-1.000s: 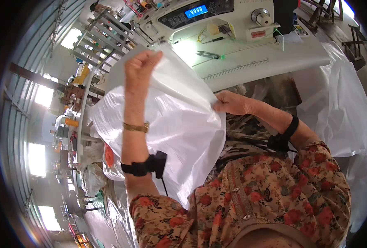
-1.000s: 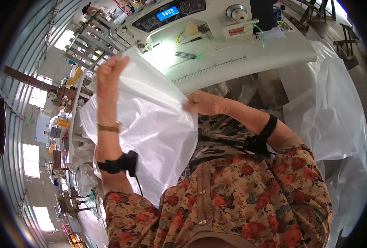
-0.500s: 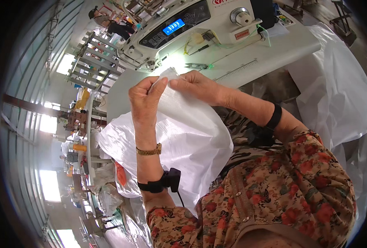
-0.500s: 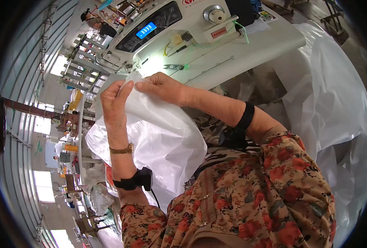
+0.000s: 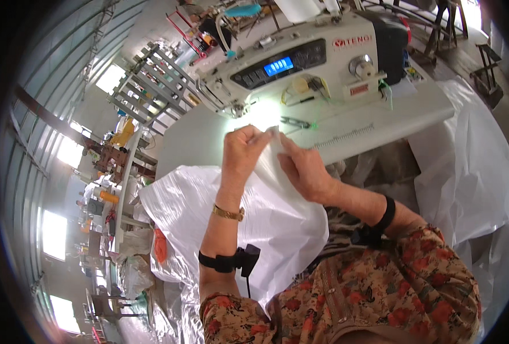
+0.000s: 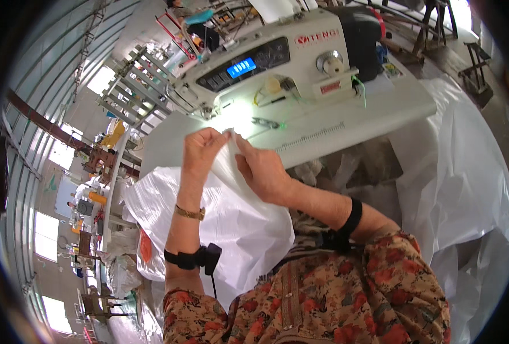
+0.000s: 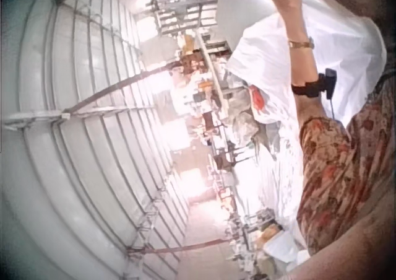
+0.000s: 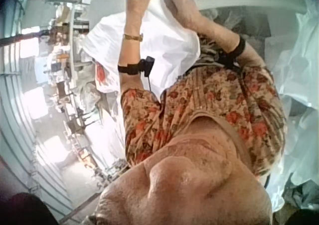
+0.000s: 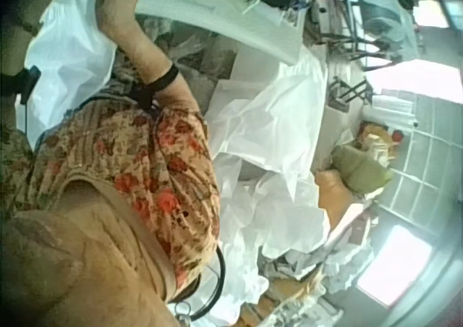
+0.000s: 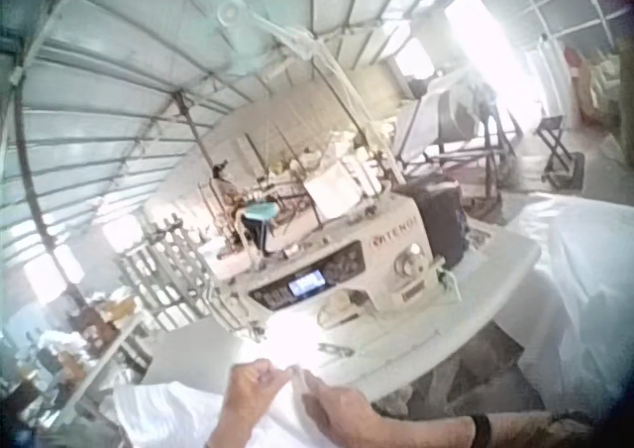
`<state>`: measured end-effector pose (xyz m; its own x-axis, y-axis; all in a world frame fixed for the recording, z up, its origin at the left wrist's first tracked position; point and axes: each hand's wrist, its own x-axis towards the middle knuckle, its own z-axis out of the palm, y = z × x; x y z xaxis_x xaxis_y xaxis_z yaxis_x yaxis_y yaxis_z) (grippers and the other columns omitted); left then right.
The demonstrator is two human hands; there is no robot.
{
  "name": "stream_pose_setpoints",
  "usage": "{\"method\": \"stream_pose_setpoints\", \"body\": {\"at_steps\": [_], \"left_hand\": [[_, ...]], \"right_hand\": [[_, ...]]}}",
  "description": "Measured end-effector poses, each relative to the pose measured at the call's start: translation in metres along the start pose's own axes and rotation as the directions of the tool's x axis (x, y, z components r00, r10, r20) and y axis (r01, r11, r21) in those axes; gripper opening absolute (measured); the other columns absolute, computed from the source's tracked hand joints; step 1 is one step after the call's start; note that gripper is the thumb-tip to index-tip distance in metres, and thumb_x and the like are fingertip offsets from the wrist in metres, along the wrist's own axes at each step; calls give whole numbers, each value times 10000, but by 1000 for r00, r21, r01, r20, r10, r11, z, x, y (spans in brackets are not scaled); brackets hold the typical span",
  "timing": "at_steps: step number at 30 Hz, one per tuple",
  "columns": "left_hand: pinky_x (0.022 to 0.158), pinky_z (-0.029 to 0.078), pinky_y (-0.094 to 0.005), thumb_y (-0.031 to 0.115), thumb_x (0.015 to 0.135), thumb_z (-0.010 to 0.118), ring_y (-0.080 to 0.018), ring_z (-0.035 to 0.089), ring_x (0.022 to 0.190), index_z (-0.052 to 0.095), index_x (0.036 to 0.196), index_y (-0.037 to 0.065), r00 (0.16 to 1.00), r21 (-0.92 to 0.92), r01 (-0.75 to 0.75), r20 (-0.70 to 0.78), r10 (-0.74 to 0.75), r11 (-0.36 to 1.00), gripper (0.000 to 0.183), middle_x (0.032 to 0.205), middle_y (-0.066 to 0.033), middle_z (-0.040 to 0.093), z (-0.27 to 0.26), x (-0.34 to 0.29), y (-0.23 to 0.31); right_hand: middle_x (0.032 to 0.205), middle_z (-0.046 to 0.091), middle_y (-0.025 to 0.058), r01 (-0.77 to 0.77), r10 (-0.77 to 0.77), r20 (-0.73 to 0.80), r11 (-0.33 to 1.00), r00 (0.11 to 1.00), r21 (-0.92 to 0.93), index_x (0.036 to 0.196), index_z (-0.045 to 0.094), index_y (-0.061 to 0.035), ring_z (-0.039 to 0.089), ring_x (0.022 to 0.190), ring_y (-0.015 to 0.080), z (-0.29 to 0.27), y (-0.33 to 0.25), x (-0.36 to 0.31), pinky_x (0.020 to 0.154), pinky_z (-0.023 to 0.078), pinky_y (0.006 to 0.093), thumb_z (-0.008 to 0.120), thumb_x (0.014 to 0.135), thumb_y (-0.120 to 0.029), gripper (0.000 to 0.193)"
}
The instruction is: Sewing large white plastic sheets using an industrial sewing machine in a factory environment.
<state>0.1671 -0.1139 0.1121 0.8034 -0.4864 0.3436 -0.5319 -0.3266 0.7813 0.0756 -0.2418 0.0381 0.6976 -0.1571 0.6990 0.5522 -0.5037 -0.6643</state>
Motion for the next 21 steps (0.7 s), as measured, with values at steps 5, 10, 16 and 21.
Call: {"method": "stream_pose_setpoints", "body": {"at_steps": [5, 10, 16, 21], "left_hand": [[441, 233, -293, 218, 852, 696, -52, 256, 524, 376, 537, 12, 999, 75, 0, -33, 2, 997, 494, 513, 50, 291, 6, -1, -14], [470, 226, -259, 176, 856, 669, -37, 273, 556, 460, 554, 12, 994, 110, 108, -20, -107, 988, 402, 552, 72, 346, 11, 0, 0], [461, 311, -302, 201, 855, 644, -71, 320, 521, 481, 628, -79, 999, 200, 9, 28, -15, 980, 396, 493, -32, 348, 8, 2, -13], [550, 421, -341, 200, 876, 617, -178, 458, 522, 610, 784, -66, 999, 287, -29, 34, 21, 957, 281, 582, -153, 535, 1, 12, -25]], "right_hand": [[767, 632, 201, 14, 16, 134, 975, 991, -221, 1405, 249, 62, 615, 630, 380, 5, 4, -1, 574, 490, 460, 536, 885, -90, 612], [779, 629, 172, 95, -20, 198, 921, 980, -377, 1416, 201, 121, 624, 602, 320, 6, 10, -5, 547, 497, 403, 556, 825, -53, 711], [815, 608, 165, 159, -17, 269, 844, 963, -512, 1384, 207, 190, 629, 677, 245, 7, 6, -8, 548, 500, 324, 579, 739, -13, 772], [812, 627, 182, 208, -96, 253, 861, 963, -465, 1368, 289, 156, 640, 701, 262, 8, 24, -33, 582, 515, 341, 566, 835, -88, 649]]}}
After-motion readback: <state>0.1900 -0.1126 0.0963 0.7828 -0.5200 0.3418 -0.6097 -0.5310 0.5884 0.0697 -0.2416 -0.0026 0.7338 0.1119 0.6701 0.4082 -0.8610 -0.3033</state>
